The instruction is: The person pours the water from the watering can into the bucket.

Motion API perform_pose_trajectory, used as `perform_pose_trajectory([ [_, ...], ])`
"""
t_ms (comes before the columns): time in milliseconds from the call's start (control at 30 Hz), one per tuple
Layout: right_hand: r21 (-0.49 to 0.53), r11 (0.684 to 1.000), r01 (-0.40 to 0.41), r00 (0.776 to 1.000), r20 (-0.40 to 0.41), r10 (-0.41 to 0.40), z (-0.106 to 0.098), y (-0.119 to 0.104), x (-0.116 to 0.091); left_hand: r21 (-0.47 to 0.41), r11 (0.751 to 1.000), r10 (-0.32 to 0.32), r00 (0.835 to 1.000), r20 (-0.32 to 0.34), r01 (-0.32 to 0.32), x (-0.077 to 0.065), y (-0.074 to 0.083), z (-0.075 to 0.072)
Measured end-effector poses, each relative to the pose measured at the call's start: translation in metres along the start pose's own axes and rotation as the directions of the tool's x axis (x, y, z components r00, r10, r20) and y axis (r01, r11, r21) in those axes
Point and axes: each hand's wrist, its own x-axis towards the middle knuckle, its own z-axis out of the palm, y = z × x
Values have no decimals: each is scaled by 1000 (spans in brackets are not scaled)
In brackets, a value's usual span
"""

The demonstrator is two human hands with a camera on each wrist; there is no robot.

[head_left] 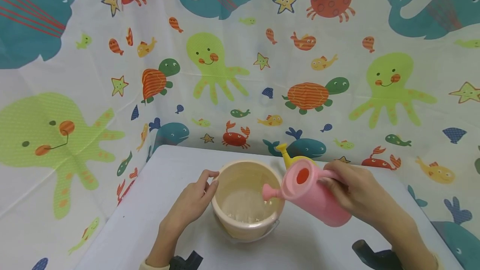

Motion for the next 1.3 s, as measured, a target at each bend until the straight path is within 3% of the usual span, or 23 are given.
perform_pose_trajectory([
  [667, -64, 992, -106, 994, 32, 109, 1, 9, -22, 2, 1000, -19, 1000, -6, 19, 0, 0, 1],
  [1300, -104, 986, -133, 990, -66, 127, 10, 18, -41, -2, 1000, -22, 1000, 8, 22, 2, 0, 2],
])
